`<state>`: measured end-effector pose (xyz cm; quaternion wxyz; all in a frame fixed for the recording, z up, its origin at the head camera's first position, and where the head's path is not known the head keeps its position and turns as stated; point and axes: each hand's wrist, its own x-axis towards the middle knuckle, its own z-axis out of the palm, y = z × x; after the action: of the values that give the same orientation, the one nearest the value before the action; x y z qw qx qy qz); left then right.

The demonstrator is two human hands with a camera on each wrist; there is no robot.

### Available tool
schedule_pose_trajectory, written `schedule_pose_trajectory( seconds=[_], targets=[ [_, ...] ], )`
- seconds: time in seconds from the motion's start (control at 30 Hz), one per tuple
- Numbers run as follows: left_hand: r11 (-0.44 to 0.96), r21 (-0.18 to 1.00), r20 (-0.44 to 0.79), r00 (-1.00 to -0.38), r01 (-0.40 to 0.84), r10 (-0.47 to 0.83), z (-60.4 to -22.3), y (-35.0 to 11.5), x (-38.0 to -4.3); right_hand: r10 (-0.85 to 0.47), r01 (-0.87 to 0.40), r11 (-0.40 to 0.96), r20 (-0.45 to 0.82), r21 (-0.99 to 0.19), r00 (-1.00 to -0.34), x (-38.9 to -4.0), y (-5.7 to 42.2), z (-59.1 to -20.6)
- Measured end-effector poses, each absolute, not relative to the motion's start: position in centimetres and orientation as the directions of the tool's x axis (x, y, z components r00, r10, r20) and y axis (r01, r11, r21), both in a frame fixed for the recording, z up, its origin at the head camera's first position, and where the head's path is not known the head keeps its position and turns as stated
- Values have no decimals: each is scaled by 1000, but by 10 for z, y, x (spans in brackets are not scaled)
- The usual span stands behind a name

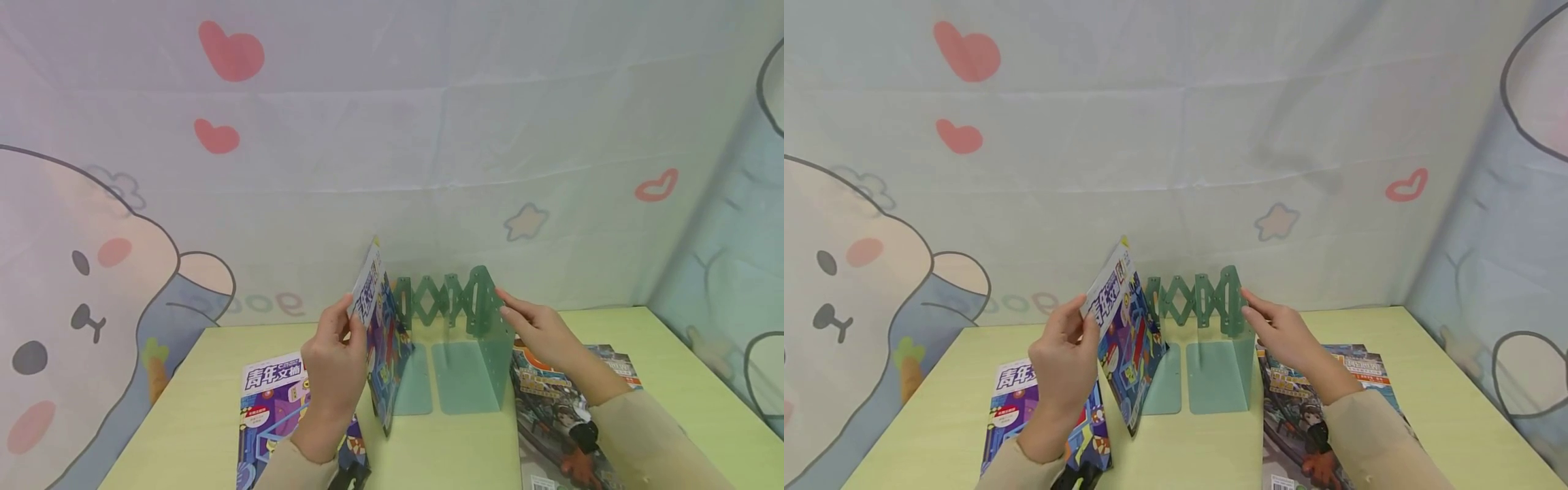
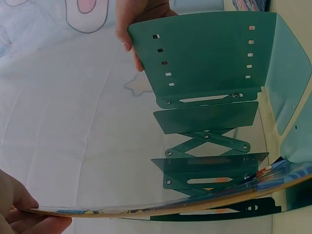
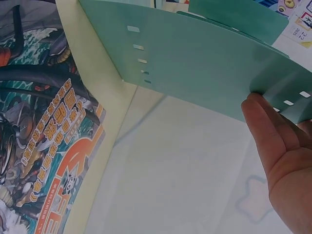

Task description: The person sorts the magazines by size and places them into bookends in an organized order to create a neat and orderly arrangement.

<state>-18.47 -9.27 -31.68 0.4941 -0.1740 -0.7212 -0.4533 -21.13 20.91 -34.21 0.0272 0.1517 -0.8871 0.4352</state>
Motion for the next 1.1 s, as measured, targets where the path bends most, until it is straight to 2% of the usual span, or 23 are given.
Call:
schedule_pose_trajectory(
  seconds=[0.23, 0.67, 0.97, 1.1],
  targets=[
    [565, 455, 884, -427, 688, -192, -321, -91, -187, -263, -290, 552, 167, -781, -950, -216, 207, -342],
    [569, 464, 879, -434, 680, -198, -326, -93, -187, -275, -293, 529, 166, -796, -947, -222, 205, -344],
    [569, 462, 870, -474, 680, -140, -324, -95, -182, -274, -295, 527, 169, -797, -947, -222, 205, -344],
    [576, 482, 851, -510, 660, -127, -323, -96, -180, -274, -300, 531, 175, -792, -946, -222, 205, -344]
  ],
)
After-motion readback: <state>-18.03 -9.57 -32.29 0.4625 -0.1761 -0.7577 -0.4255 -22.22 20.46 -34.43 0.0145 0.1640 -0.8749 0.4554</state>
